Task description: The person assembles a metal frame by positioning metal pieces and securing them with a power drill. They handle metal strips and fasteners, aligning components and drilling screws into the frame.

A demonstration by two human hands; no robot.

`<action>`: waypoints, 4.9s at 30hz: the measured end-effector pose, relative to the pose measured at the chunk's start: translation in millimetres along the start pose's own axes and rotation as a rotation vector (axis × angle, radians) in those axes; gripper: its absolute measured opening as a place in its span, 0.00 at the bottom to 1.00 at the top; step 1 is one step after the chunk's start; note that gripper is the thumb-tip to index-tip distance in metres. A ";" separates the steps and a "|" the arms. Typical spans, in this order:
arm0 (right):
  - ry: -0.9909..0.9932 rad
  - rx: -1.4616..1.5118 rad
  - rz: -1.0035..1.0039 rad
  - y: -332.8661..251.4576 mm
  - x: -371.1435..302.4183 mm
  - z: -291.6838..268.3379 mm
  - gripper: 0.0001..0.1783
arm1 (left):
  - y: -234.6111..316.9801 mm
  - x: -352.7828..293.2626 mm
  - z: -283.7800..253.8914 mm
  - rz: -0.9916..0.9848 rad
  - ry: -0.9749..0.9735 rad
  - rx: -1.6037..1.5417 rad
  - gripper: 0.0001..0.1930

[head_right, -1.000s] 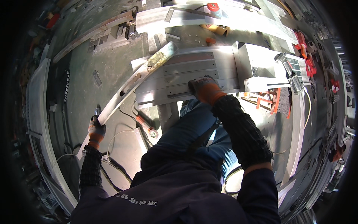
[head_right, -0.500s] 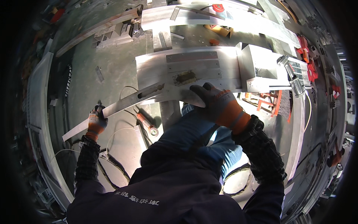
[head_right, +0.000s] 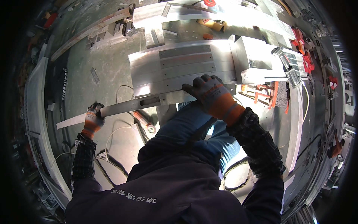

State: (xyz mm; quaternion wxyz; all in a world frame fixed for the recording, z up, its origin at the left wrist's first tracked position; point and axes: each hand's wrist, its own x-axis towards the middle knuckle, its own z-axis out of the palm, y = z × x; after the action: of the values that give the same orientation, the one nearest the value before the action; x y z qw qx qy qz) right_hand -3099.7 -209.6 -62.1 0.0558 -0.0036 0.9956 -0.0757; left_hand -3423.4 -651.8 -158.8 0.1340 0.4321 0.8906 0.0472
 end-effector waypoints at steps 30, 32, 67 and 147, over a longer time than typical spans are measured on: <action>0.010 0.343 0.130 -37.5 8.7 49.4 0.28 | -21.7 -39.0 21.9 0.134 0.101 0.022 0.13; 0.032 0.351 0.119 -49.6 16.0 56.3 0.28 | 1.3 -31.6 11.3 0.087 0.037 -0.046 0.12; -0.137 -0.536 0.345 377.1 -71.8 81.8 0.11 | -272.2 -147.6 -39.0 -0.300 0.047 0.389 0.10; 0.871 0.687 1.009 23.8 -69.1 142.7 0.11 | 1.1 94.8 106.9 0.204 -0.030 0.121 0.18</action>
State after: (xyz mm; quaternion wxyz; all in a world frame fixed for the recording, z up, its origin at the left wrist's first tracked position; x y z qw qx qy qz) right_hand -3015.0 -206.4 -198.2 -0.3174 0.5013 0.7286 -0.3422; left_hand -3448.7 -580.4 -280.0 0.1154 0.5282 0.8413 0.0004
